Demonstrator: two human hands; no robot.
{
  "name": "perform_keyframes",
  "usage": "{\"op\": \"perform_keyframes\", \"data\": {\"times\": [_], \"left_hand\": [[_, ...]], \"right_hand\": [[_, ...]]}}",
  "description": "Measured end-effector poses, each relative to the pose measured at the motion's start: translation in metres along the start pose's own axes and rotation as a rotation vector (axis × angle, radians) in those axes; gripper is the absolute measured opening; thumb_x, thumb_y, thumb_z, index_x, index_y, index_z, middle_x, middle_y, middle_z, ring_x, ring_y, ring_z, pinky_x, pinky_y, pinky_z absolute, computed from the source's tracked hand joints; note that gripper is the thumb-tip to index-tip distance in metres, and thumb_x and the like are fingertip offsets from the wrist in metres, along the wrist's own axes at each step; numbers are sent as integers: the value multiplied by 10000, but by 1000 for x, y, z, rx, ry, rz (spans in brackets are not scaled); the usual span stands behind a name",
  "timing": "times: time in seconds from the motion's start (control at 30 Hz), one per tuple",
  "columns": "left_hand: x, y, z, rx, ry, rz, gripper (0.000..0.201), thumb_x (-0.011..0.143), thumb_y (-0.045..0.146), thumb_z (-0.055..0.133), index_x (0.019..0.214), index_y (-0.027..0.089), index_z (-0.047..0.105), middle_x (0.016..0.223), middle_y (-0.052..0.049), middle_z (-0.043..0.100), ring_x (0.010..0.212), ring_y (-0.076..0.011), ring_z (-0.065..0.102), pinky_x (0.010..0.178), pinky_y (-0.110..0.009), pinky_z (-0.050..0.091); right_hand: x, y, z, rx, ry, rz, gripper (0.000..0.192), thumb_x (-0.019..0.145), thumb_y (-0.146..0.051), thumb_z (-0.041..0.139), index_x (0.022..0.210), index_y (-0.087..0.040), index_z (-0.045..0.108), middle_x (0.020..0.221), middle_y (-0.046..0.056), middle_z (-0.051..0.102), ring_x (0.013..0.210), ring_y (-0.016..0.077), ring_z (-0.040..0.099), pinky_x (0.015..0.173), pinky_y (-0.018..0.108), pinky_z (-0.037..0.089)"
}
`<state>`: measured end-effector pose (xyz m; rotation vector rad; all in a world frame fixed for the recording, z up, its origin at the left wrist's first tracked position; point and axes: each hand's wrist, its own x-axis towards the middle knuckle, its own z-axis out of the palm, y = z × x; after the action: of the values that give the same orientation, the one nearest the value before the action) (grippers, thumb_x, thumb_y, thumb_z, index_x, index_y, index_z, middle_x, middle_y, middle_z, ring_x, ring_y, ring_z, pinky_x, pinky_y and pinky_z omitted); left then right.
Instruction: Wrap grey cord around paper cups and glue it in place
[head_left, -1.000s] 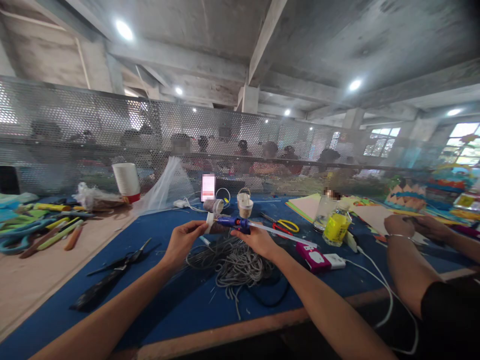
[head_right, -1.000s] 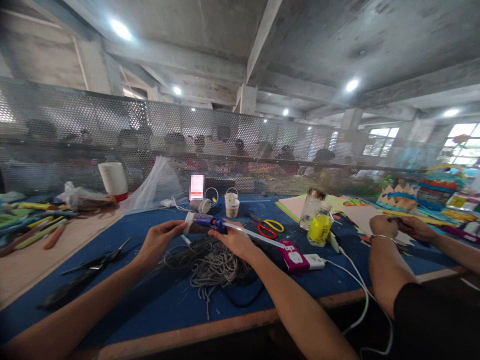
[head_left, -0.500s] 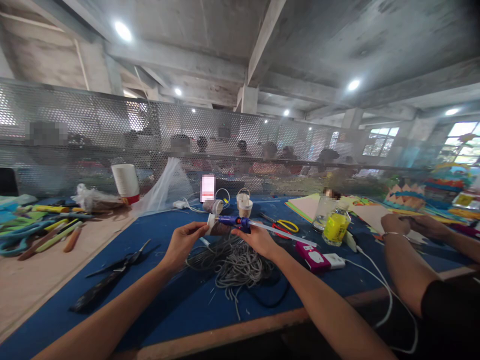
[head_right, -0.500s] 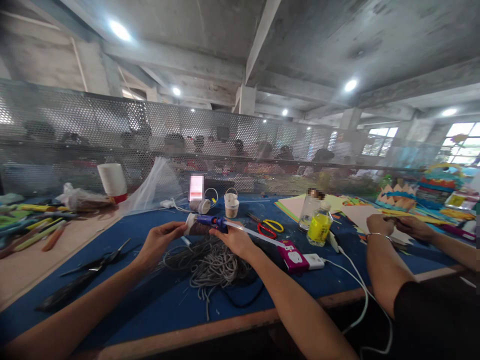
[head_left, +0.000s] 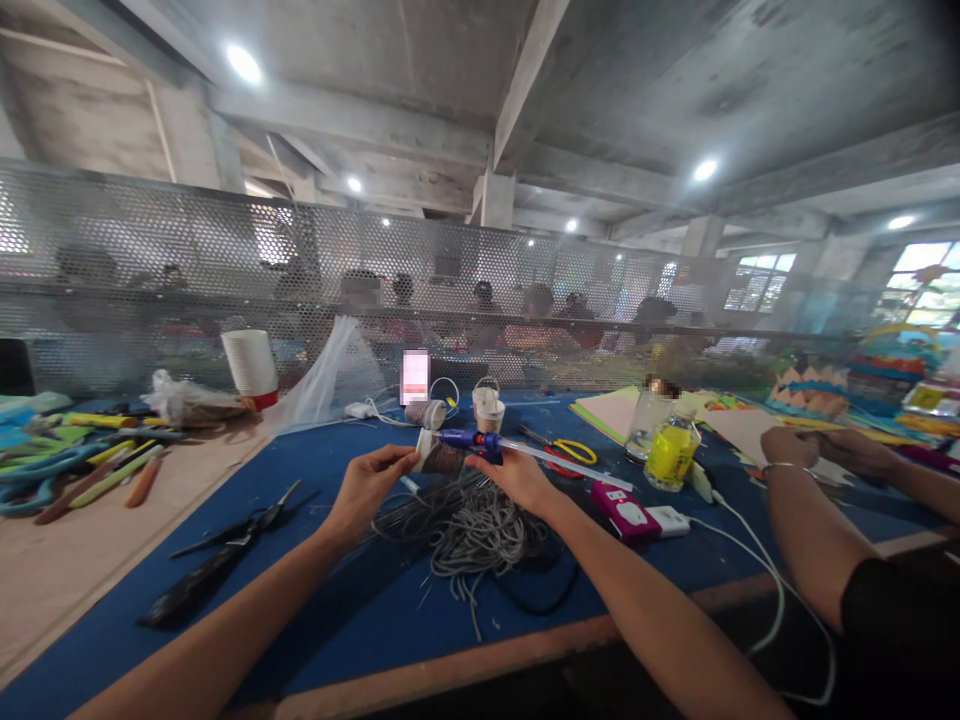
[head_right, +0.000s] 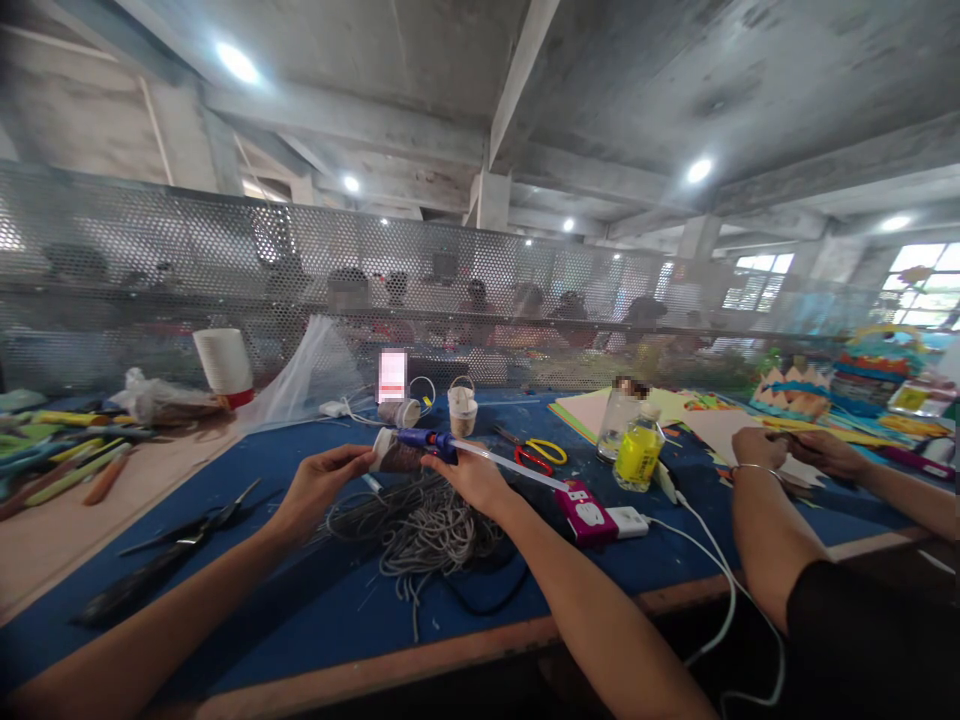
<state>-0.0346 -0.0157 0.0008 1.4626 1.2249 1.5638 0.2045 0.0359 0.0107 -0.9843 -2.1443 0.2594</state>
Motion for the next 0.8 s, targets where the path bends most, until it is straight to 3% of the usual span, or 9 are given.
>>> {"op": "perform_keyframes", "data": {"times": [0.8], "left_hand": [[0, 0, 0, -62, -2, -61, 303, 684, 402, 737, 873, 166, 752, 858, -57, 742, 819, -203, 635, 812, -293, 459]], "right_hand": [[-1, -3, -2, 30, -35, -4, 388, 846, -523, 547, 990, -185, 671, 924, 53, 698, 873, 213, 622, 788, 287, 447]]}}
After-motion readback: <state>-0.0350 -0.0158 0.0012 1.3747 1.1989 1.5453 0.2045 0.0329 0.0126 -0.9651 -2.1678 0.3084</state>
